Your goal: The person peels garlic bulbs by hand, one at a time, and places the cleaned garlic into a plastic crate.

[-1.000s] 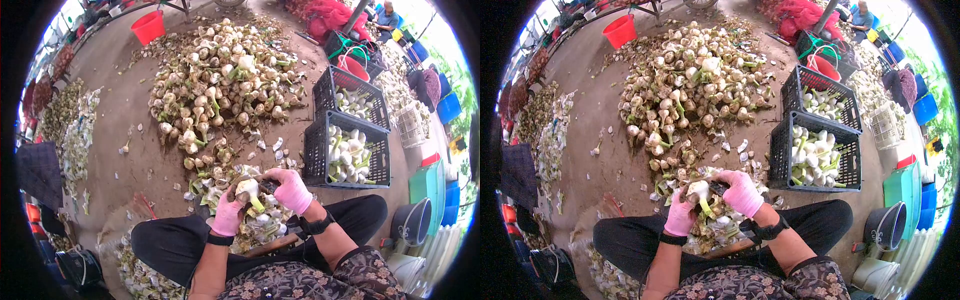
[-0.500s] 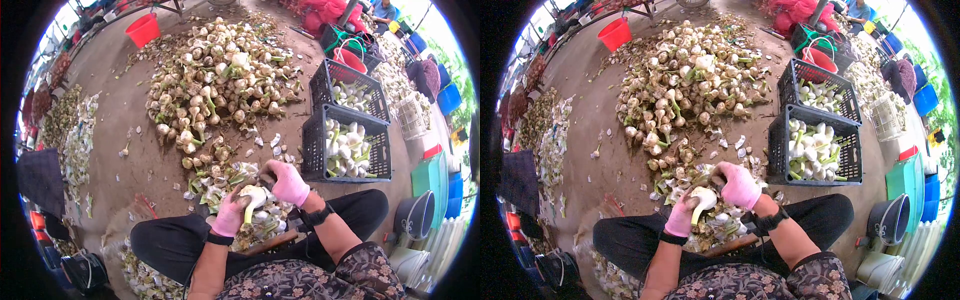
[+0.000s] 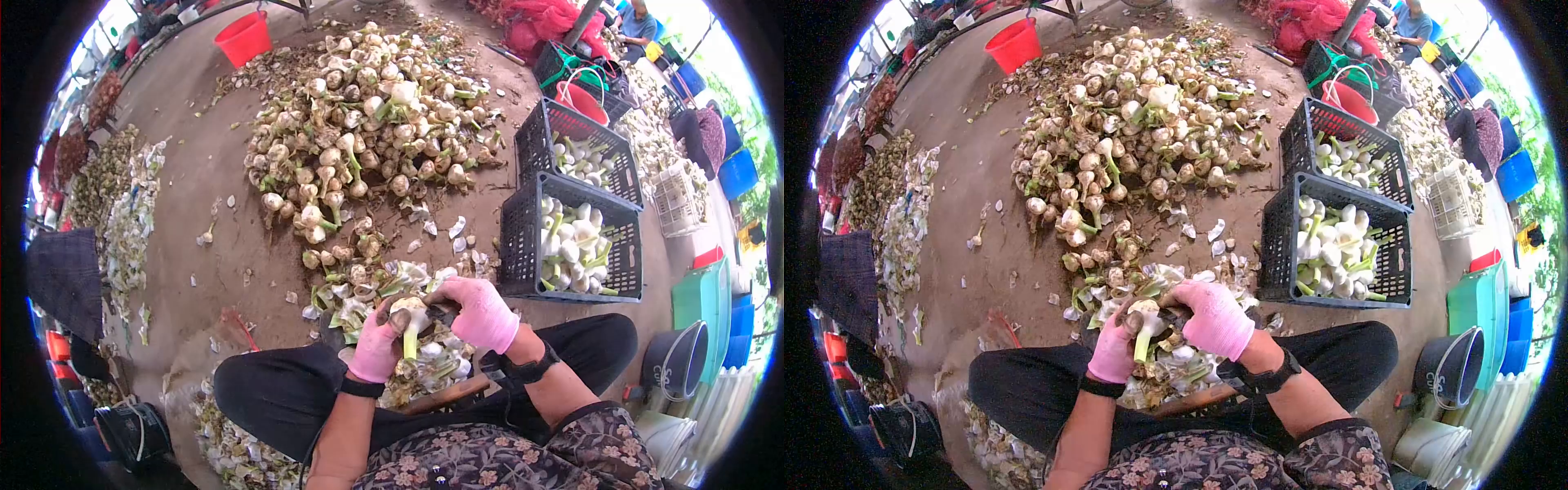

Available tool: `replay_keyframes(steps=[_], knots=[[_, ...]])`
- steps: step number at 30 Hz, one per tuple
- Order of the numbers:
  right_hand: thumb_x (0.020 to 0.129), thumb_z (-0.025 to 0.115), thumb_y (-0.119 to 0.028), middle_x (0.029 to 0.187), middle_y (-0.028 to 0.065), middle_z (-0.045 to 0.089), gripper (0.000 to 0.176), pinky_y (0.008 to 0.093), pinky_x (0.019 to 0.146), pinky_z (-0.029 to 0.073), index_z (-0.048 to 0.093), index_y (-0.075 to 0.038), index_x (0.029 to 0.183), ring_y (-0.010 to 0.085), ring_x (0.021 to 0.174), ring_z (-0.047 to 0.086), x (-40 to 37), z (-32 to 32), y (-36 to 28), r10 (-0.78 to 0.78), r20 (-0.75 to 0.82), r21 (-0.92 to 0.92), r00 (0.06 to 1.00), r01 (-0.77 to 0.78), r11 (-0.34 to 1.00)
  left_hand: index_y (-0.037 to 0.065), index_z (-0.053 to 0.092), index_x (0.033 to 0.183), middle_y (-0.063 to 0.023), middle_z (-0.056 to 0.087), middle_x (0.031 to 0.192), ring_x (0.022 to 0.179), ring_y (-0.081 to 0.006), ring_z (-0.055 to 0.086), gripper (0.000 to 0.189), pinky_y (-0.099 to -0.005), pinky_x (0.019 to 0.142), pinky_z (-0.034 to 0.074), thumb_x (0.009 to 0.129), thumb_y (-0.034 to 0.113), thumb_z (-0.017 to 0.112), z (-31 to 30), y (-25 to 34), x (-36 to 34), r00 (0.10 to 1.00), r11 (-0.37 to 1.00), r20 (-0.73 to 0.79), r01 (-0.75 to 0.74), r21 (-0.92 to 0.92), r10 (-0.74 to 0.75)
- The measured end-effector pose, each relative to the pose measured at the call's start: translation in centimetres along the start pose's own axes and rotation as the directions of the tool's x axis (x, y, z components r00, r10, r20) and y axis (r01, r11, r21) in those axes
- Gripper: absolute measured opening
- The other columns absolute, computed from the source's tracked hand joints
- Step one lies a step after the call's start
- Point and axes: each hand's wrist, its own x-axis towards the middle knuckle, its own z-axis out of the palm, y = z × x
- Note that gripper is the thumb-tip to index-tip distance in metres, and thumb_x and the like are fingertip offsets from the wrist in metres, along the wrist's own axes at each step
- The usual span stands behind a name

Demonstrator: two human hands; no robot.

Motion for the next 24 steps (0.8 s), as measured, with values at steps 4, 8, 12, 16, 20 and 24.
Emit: replay_keyframes(steps=[4,8,12,16,20,24], knots=[[0.069,0.063,0.002,0.077,0.0141,0.062,0.018,0.0346,0.065,0.05,0.063,-0.002,0.087,0.0304,0.073,0.063,-0.2,0.7,-0.2,0.009,-0.058,-0.114,0.998,-0.016,0.993,-0.003,0.045,0.122,-0.0101,0.058,0.11,0.099,-0.0184,0.06,0.051,-0.0305,0.086,0.05,0.086,0.027,0.065,0.0,-0.2,0.1,1.0,1.0,0.006,0.018,0.016,-0.018],[0.066,0.063,0.003,0.078,0.014,0.062,0.02,0.0343,0.064,0.05,0.061,-0.002,0.086,0.0301,0.074,0.064,0.3,-0.2,-0.3,0.028,-0.022,-0.058,0.999,-0.029,0.998,-0.003,0.049,0.119,-0.0093,0.061,0.107,0.094,-0.0171,0.062,0.048,-0.0279,0.084,0.05,0.086,0.029,0.065,-0.4,-0.2,0.3,0.989,0.989,0.011,0.147,-0.003,-0.147],[0.067,0.06,0.001,0.077,0.0133,0.062,0.017,0.0379,0.067,0.05,0.061,-0.002,0.084,0.0339,0.075,0.062,1.6,0.7,3.3,0.116,-0.053,-0.211,0.992,-0.125,0.969,-0.001,0.051,0.119,-0.0079,0.062,0.105,0.094,-0.0172,0.062,0.055,-0.0286,0.084,0.05,0.08,0.032,0.071,-0.7,-1.1,0.3,0.956,0.974,0.193,0.21,0.079,-0.222],[0.07,0.057,0.0,0.082,0.013,0.061,0.017,0.0402,0.074,0.048,0.062,-0.004,0.086,0.0361,0.08,0.059,0.7,1.9,8.6,0.108,-0.116,-0.334,0.987,-0.141,0.932,0.001,0.052,0.117,-0.0071,0.061,0.109,0.1,-0.018,0.06,0.06,-0.0315,0.086,0.049,0.071,0.03,0.079,-0.2,-0.2,0.0,0.969,0.989,0.216,0.135,-0.054,-0.121],[0.071,0.057,0.003,0.097,0.0155,0.06,0.029,0.0366,0.081,0.046,0.065,-0.007,0.097,0.0335,0.092,0.058,-0.1,0.9,6.1,0.083,-0.13,-0.078,0.988,-0.094,0.993,0.002,0.053,0.112,-0.007,0.06,0.107,0.099,-0.0174,0.06,0.056,-0.0307,0.086,0.049,0.066,0.012,0.083,-0.1,-0.7,0.7,0.996,0.997,0.05,0.065,0.031,-0.067],[0.082,0.065,-0.014,0.104,0.013,0.063,0.035,0.0316,0.079,0.049,0.059,-0.005,0.116,0.0202,0.089,0.061,-0.8,0.9,3.8,0.19,-0.006,0.306,0.982,-0.179,0.935,0.0,0.055,0.107,-0.0071,0.061,0.104,0.093,-0.0141,0.059,0.045,-0.0281,0.083,0.05,0.066,-0.007,0.073,0.4,-1.0,1.6,0.993,0.85,-0.111,0.021,0.526,0.044]])
